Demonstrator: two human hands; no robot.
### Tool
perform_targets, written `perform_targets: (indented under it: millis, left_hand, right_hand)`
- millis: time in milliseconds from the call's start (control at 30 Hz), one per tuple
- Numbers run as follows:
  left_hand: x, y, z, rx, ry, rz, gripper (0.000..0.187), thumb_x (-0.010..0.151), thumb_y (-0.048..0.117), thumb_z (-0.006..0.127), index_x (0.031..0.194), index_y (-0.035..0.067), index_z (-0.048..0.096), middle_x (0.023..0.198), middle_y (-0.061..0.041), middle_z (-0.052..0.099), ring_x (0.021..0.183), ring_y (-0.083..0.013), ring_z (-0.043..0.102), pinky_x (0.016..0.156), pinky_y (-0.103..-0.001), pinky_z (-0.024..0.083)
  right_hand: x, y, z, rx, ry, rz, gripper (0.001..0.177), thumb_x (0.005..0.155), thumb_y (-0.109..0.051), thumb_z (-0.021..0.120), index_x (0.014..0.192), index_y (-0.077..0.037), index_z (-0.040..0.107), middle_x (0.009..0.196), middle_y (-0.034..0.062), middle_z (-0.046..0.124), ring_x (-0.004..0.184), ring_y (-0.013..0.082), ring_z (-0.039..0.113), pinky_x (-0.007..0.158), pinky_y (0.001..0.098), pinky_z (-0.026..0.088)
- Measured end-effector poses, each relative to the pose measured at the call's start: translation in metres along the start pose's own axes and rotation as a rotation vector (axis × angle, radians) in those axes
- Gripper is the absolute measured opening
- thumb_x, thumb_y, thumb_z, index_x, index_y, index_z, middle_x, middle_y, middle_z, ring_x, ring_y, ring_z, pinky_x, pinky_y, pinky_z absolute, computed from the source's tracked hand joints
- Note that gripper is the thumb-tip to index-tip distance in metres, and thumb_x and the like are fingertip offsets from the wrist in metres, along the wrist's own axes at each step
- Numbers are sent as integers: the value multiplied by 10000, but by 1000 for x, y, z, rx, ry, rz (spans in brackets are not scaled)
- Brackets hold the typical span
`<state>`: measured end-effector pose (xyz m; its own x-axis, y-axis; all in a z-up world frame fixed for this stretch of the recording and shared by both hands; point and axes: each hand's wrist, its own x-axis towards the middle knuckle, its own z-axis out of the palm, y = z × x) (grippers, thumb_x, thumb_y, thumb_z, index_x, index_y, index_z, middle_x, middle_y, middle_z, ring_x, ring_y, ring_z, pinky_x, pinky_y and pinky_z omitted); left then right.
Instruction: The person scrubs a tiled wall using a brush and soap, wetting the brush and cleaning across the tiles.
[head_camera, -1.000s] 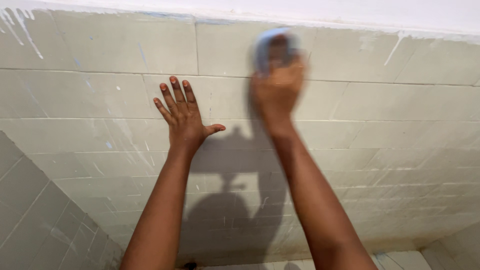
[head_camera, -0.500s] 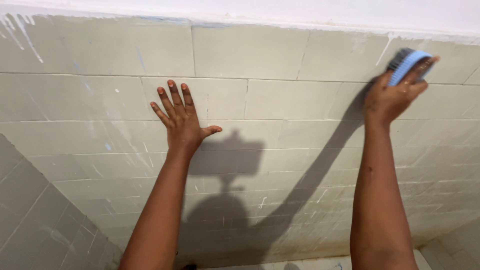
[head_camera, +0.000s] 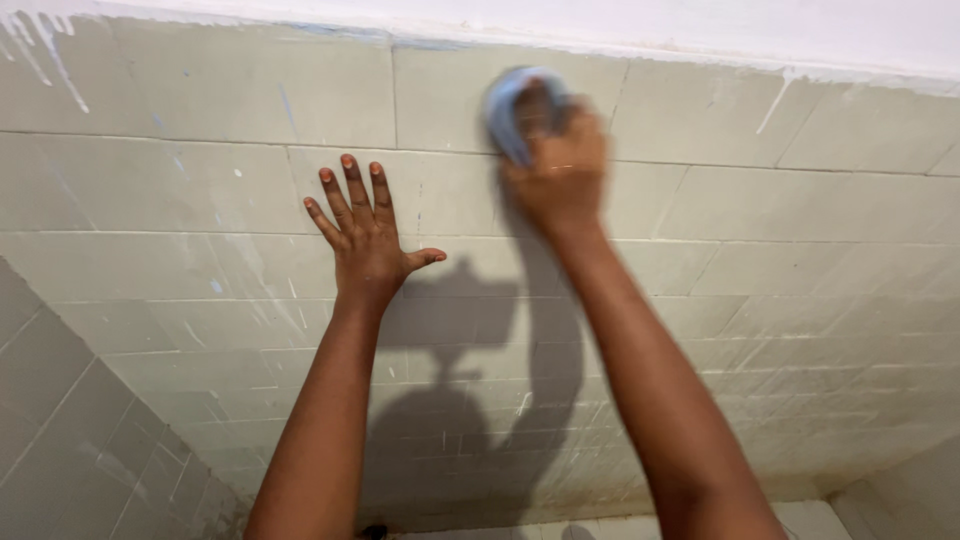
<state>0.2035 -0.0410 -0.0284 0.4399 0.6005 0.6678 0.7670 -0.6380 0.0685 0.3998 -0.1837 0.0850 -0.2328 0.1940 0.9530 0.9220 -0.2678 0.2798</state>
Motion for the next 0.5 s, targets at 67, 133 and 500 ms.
perform_targets:
  millis: [67,133,500]
  left_hand:
    - [0,1,0,-4,-4,-11,1591,589,960,639,1614,52,-170,1652,-267,-235,1500,-495,-232,1166,-782,-68]
    - [-1,0,0,-30,38,12,1599,571,945,668,1608,68,-175,1650,-253,-236,1501,-482,-239,1166,-777,-76]
    - [-2,4,-10,-38,27,-17,1592,541,901,724,1608,105,-149,1661,-236,-197,1518,-483,-190,1173,-777,-55]
  right_hand:
    - [-17,64,-6,62,4,151,345,977,-112,646,1318,-103,596,1138,91,669,1089,286,628,967,443,555]
    - [-47,121,-18,-78,12,390,509,929,-86,644,1389,21,457,1265,179,600,1158,306,596,1008,448,554]
    - [-96,92,24,-274,-22,480,888,1011,-243,700,1651,-165,89,1455,367,393,1250,400,569,990,430,576]
